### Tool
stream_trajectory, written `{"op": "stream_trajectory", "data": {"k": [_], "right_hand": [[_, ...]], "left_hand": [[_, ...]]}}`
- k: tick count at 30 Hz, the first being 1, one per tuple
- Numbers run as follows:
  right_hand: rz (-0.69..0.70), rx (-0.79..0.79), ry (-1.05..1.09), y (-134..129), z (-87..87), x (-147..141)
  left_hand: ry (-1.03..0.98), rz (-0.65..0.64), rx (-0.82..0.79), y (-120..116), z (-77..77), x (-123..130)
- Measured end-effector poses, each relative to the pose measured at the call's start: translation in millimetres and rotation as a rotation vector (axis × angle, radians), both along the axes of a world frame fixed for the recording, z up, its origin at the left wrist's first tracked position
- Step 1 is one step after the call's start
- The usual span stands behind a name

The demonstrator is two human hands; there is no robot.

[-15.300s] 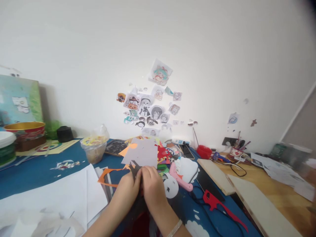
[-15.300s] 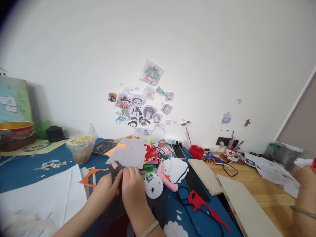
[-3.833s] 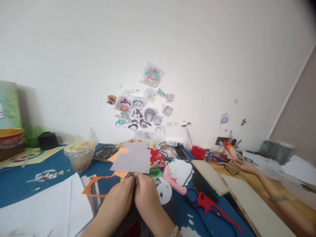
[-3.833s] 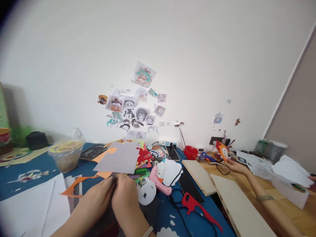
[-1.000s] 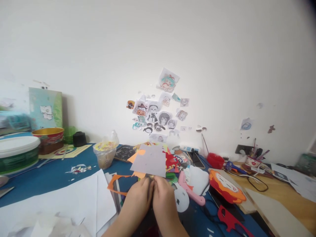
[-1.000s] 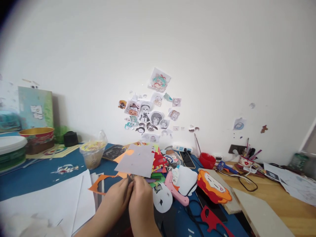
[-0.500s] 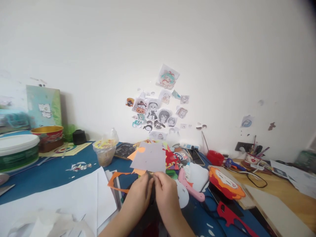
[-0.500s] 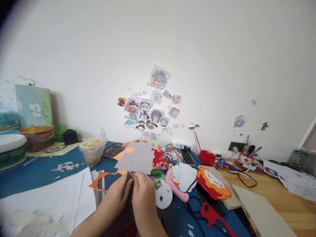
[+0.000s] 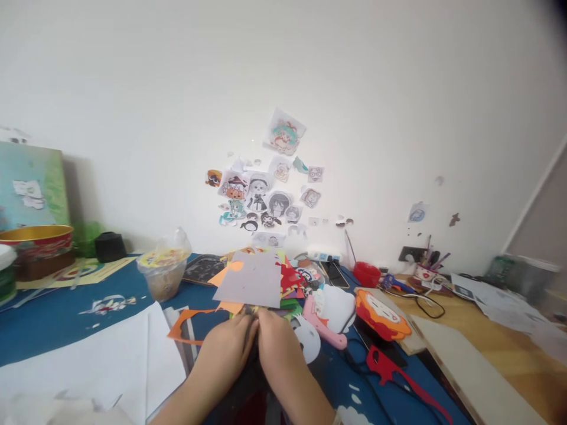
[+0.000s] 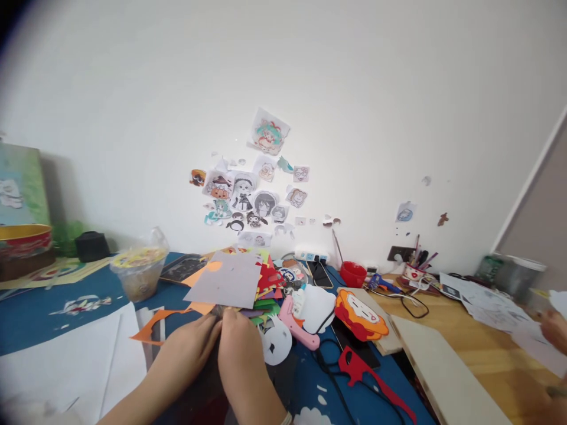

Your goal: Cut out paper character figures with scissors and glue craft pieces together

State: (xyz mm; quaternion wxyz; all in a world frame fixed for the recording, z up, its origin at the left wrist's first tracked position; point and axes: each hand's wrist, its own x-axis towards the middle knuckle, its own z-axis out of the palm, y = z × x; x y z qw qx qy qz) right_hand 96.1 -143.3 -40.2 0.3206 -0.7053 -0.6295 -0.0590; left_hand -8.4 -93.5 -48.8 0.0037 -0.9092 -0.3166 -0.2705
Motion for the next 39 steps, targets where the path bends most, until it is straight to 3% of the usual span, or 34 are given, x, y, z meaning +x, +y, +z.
{"op": "stream_trajectory", "data": {"k": [2, 9, 13, 18, 21, 24, 26, 28, 32, 37, 39], "right_hand": [[-0.011, -0.020, -0.039, 3.0, -2.6, 0.9], [0.235, 0.120, 0.163, -11.3, 10.2, 6.5], [0.341, 0.164, 0.245, -18.3, 17.1, 7.7], [0.344, 0.145, 0.320, -21.4, 21.6, 21.6], [0.285, 0.198, 0.487, -22.4, 24.0, 38.2], [0.249, 0.237, 0.620, -22.8, 25.2, 44.3], [0.295, 0.229, 0.581, -22.8, 24.3, 37.3], [0.313, 0.229, 0.411, -22.7, 22.3, 24.5], [0.197, 0.277, 0.112, -21.6, 18.7, 7.2], [0.228, 0.295, 0.005, -18.7, 17.5, 16.3], [0.248, 0.301, -0.035, -17.0, 15.5, 19.6]], "left_hand": [[0.006, -0.005, 0.065, 1.4, -2.5, 0.9], [-0.104, 0.040, 0.218, -6.8, 0.4, 4.2], [-0.146, 0.049, 0.083, -13.2, 7.9, 3.7], [-0.225, 0.044, -0.181, -11.3, 23.7, -4.8], [-0.371, 0.047, -0.175, -3.5, 33.1, -13.8], [-0.490, -0.028, -0.159, 2.2, 38.0, -20.3], [-0.529, -0.069, -0.204, 1.7, 37.6, -20.2], [-0.556, -0.113, -0.285, -2.3, 35.2, -16.8], [-0.618, -0.215, -0.512, -12.8, 30.8, -9.1], [-0.617, -0.252, -0.737, -12.1, 28.5, -6.7], [-0.537, -0.222, -0.720, -9.0, 25.2, -4.8]]}}
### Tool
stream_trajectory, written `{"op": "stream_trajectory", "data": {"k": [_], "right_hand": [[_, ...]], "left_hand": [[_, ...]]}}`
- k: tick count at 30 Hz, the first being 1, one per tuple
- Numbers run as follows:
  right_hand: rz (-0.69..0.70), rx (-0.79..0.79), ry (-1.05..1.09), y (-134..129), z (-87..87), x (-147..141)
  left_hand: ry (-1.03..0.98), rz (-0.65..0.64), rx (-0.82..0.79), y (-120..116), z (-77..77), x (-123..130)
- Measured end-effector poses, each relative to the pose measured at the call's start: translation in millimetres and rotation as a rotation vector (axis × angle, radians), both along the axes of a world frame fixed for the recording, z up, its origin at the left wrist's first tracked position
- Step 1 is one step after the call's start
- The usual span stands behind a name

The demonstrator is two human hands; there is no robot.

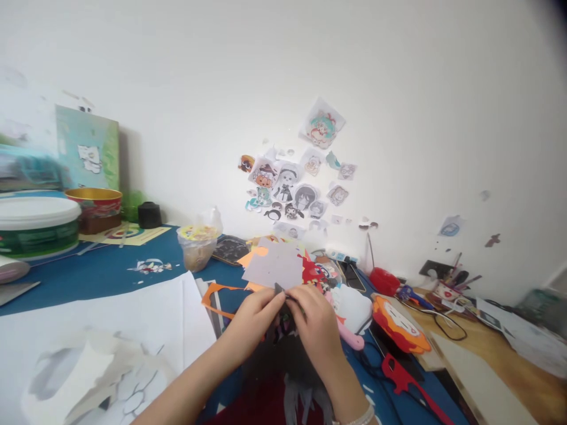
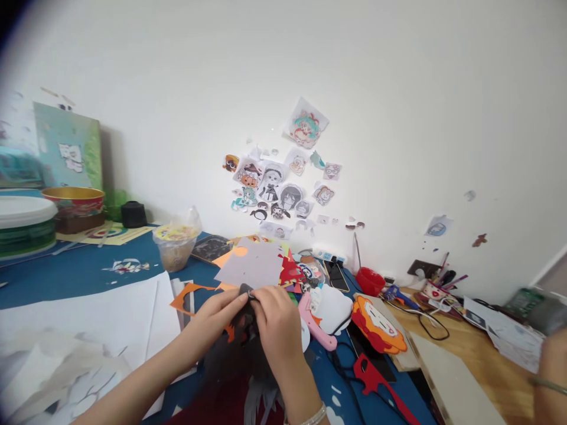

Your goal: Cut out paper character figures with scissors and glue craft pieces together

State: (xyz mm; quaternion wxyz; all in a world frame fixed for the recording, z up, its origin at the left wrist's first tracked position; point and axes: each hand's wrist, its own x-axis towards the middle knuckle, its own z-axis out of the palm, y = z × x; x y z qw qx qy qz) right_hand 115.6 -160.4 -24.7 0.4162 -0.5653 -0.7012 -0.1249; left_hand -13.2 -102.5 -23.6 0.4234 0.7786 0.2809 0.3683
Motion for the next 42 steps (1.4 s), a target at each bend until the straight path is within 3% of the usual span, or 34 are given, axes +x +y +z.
{"op": "stream_trajectory", "data": {"k": [6, 8, 11, 13, 16, 19, 22, 31, 36, 39, 42], "right_hand": [[0.015, -0.010, 0.090, 2.6, -5.0, -2.6], [0.030, -0.019, 0.157, 2.4, -3.7, -2.5], [-0.033, -0.042, 0.197, 3.5, -2.7, 1.0], [-0.139, -0.155, 0.147, 6.0, -5.0, 2.4], [-0.310, -0.454, -0.050, 12.8, -12.7, -3.9], [-0.452, -0.635, -0.187, 21.1, -21.2, -17.9], [-0.540, -0.704, -0.177, 25.8, -26.4, -28.0], [-0.455, -0.653, -0.180, 19.4, -22.5, -23.5], [-0.465, -0.600, -0.290, 28.3, -36.1, -25.8], [-0.475, -0.450, -0.355, 36.1, -47.7, -23.0], [-0.430, -0.219, -0.436, 36.5, -48.2, -17.7]], "left_hand": [[0.138, 0.097, 0.302, 0.7, -11.2, 6.4], [0.175, 0.118, 0.359, 0.8, -10.1, 4.7], [0.226, 0.261, 0.395, 6.9, -2.8, -3.3], [0.203, 0.400, 0.358, 13.7, 3.8, -11.1], [0.133, 0.530, 0.284, 21.9, 11.4, -21.5], [0.118, 0.544, 0.255, 22.9, 13.2, -24.9], [0.115, 0.522, 0.224, 19.4, 12.7, -22.9], [-0.212, 0.339, -0.076, 21.9, 10.1, -17.5], [-0.358, 0.284, -0.158, 22.5, 8.6, -16.8], [-0.406, 0.274, -0.193, 24.1, 7.6, -18.2], [-0.433, 0.310, -0.211, 29.2, 4.5, -20.3]]}}
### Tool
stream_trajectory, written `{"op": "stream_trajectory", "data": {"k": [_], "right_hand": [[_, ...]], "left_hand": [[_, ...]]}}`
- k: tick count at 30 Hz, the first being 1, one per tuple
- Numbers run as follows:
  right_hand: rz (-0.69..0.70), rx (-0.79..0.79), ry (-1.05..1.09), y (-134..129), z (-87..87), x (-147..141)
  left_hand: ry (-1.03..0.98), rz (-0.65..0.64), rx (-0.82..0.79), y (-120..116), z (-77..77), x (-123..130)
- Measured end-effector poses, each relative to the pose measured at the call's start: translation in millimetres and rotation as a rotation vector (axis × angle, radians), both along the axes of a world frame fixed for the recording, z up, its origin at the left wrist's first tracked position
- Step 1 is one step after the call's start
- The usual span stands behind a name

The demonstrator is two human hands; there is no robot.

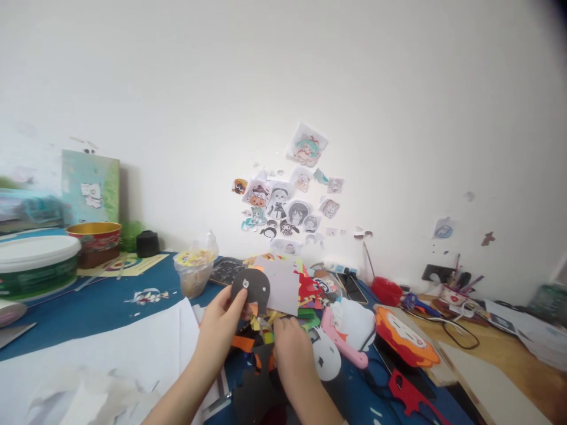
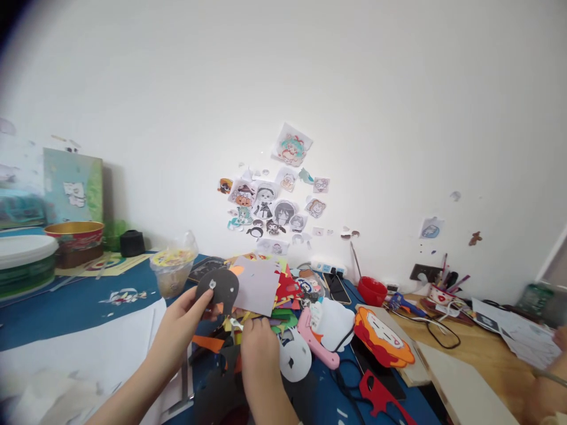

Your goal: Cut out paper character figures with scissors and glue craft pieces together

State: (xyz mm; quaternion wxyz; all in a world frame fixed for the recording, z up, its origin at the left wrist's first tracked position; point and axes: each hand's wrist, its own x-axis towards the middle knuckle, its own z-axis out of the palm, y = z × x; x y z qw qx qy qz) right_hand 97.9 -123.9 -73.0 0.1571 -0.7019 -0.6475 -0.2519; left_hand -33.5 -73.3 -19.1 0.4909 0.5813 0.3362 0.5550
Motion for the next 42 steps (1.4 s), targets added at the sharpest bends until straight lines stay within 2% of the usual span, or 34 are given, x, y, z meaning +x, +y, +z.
{"op": "stream_trajectory", "data": {"k": [4, 8, 13, 16, 21, 24, 29, 34, 39, 42], "right_hand": [[0.141, 0.206, -0.141, -11.9, 15.2, 5.5], [0.187, 0.262, -0.177, -21.1, 27.0, 11.3], [0.172, 0.323, -0.119, -22.7, 29.2, 21.7], [0.169, 0.407, 0.121, -23.5, 29.8, 25.4], [0.141, 0.416, 0.915, -24.6, 32.7, 32.3], [0.162, 0.389, 1.171, -22.4, 34.3, 39.5], [0.246, 0.399, 1.347, -17.2, 32.2, 42.5], [0.320, 0.356, 1.488, -24.0, 33.1, 30.4], [0.435, 0.178, 1.430, -36.2, 40.0, 15.7], [0.464, 0.170, 1.374, -36.7, 40.0, 10.1]], "left_hand": [[-0.065, 0.055, -0.021, 7.6, -5.4, -2.4], [-0.076, 0.120, -0.016, 11.5, -7.6, -6.0], [-0.043, 0.239, 0.002, 13.8, -4.2, -11.1], [-0.026, 0.242, 0.016, 14.3, -4.9, -11.6], [-0.027, 0.150, 0.024, 13.8, -9.1, -8.3], [-0.043, 0.145, 0.011, 14.3, -9.7, -7.3], [-0.021, 0.124, -0.012, 15.5, -12.3, -6.8], [-0.021, 0.049, -0.035, 13.8, -13.5, -2.6], [-0.042, 0.015, -0.106, 7.1, -7.0, 1.7], [0.004, 0.055, -0.125, 2.4, -2.2, 1.6]]}}
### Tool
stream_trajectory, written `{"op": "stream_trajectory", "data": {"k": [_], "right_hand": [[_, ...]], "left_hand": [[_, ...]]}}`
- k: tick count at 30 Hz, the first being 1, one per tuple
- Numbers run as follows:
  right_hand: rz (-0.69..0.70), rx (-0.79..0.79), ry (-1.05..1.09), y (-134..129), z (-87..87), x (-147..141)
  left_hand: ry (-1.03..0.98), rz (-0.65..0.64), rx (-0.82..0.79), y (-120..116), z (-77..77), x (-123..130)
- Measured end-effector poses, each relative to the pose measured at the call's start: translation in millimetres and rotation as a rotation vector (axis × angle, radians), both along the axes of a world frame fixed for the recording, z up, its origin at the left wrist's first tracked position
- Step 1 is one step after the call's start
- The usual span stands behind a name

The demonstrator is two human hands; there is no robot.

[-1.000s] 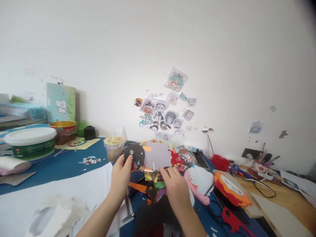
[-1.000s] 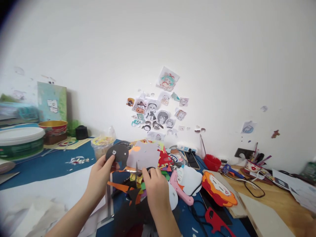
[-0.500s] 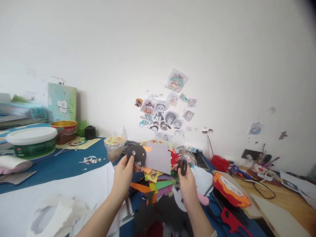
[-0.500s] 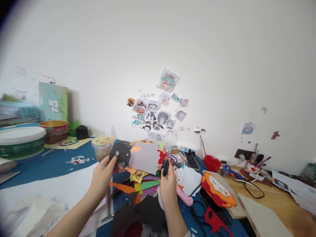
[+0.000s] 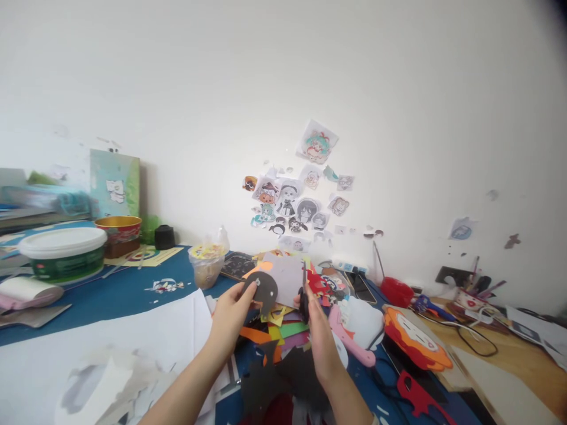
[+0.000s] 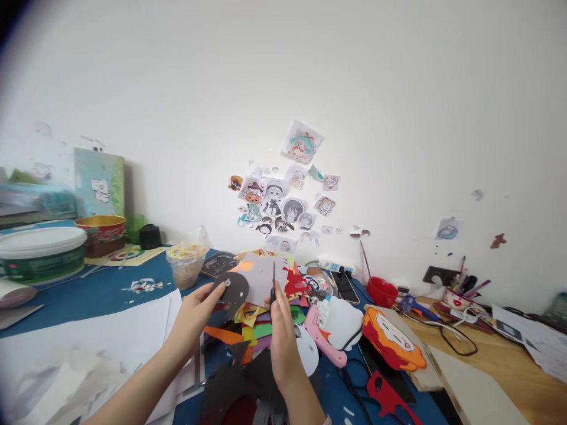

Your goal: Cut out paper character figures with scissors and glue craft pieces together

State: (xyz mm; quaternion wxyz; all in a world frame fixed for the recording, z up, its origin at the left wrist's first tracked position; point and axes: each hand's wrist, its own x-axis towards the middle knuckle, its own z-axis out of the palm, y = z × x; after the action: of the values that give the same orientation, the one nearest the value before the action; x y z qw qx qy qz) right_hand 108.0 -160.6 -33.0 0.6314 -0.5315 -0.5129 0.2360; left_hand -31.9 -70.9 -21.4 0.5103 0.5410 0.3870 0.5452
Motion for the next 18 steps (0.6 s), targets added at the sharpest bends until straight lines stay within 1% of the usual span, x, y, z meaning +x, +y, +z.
{"op": "stream_trajectory", "data": {"k": [1, 3, 7, 9, 11, 14, 16, 18], "right_hand": [[-0.016, 0.015, -0.021, 0.7, -0.5, -1.3], [-0.029, 0.026, -0.076, 2.4, -1.2, -3.0], [-0.002, -0.038, -0.162, 4.8, -0.9, -4.7], [0.001, -0.047, -0.196, 6.0, -1.0, -5.3], [0.011, -0.032, -0.215, 7.8, -1.5, -6.0], [0.057, -0.004, -0.203, 10.3, -2.1, -6.4], [0.071, 0.000, -0.204, 11.3, -2.1, -5.0], [0.046, -0.002, -0.228, 11.6, -2.0, -2.1]], "left_hand": [[0.003, -0.002, -0.006, -1.6, 1.5, -0.4], [-0.016, -0.050, -0.016, -4.9, 4.3, -1.2], [-0.046, -0.184, 0.027, -11.1, 8.7, -1.8], [-0.031, -0.197, 0.054, -12.6, 9.6, -1.7], [-0.011, -0.161, 0.097, -12.6, 9.7, -1.8], [0.065, -0.090, 0.256, -10.6, 9.5, -2.7], [0.150, -0.084, 0.399, -9.0, 9.2, -3.6], [0.225, -0.086, 0.527, -8.0, 8.5, -3.9]]}}
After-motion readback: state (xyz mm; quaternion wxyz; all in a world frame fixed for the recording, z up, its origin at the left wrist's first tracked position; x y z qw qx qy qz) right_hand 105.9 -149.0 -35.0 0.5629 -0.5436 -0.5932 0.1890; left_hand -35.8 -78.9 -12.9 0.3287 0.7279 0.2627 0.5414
